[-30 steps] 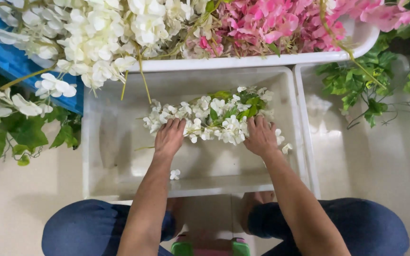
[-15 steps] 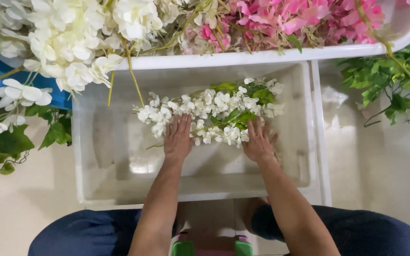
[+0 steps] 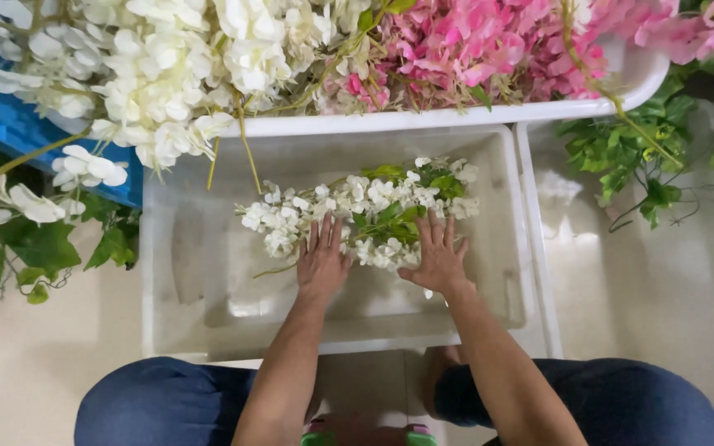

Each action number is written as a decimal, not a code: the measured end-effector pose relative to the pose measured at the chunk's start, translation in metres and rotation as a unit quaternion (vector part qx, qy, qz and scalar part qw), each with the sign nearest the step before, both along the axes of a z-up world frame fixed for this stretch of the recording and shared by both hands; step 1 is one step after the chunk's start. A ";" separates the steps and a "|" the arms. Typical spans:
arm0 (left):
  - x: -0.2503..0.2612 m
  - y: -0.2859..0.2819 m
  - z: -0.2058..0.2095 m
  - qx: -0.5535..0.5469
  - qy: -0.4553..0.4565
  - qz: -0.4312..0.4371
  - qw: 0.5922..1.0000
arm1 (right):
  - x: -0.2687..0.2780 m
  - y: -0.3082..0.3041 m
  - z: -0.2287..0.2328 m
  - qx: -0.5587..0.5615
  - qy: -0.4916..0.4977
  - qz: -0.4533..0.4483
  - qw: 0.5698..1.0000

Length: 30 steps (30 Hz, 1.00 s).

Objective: The person arranges artificial white and pink flowers by hand. They pick up bunches of white flowers from a blue bin, separate them, and place them into a white bin. Later, they handle pink flowers in a similar manner, arranging them alongside the white ones.

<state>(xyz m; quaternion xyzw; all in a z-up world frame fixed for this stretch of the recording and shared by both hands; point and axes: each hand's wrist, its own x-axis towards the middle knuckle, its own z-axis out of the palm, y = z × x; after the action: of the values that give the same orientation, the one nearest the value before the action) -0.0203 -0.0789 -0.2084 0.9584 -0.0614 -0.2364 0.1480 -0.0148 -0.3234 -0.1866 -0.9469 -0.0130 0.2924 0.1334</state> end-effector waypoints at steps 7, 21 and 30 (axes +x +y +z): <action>0.009 -0.023 0.046 -0.011 -0.120 -0.012 0.993 | 0.007 0.006 0.048 0.022 -0.119 0.035 0.992; 0.055 -0.022 0.181 -0.105 -0.423 -0.052 0.899 | 0.054 0.043 0.189 0.068 -0.411 0.144 0.898; 0.078 0.022 0.233 -0.047 -0.499 0.050 0.864 | 0.044 0.038 0.225 0.103 -0.416 0.140 0.893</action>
<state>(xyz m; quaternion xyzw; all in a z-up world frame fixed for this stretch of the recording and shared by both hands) 0.0576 -0.0567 0.0242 0.9418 -0.0898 0.2846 0.1545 0.0287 -0.2852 0.0386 -0.9513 -0.2301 -0.1156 0.1698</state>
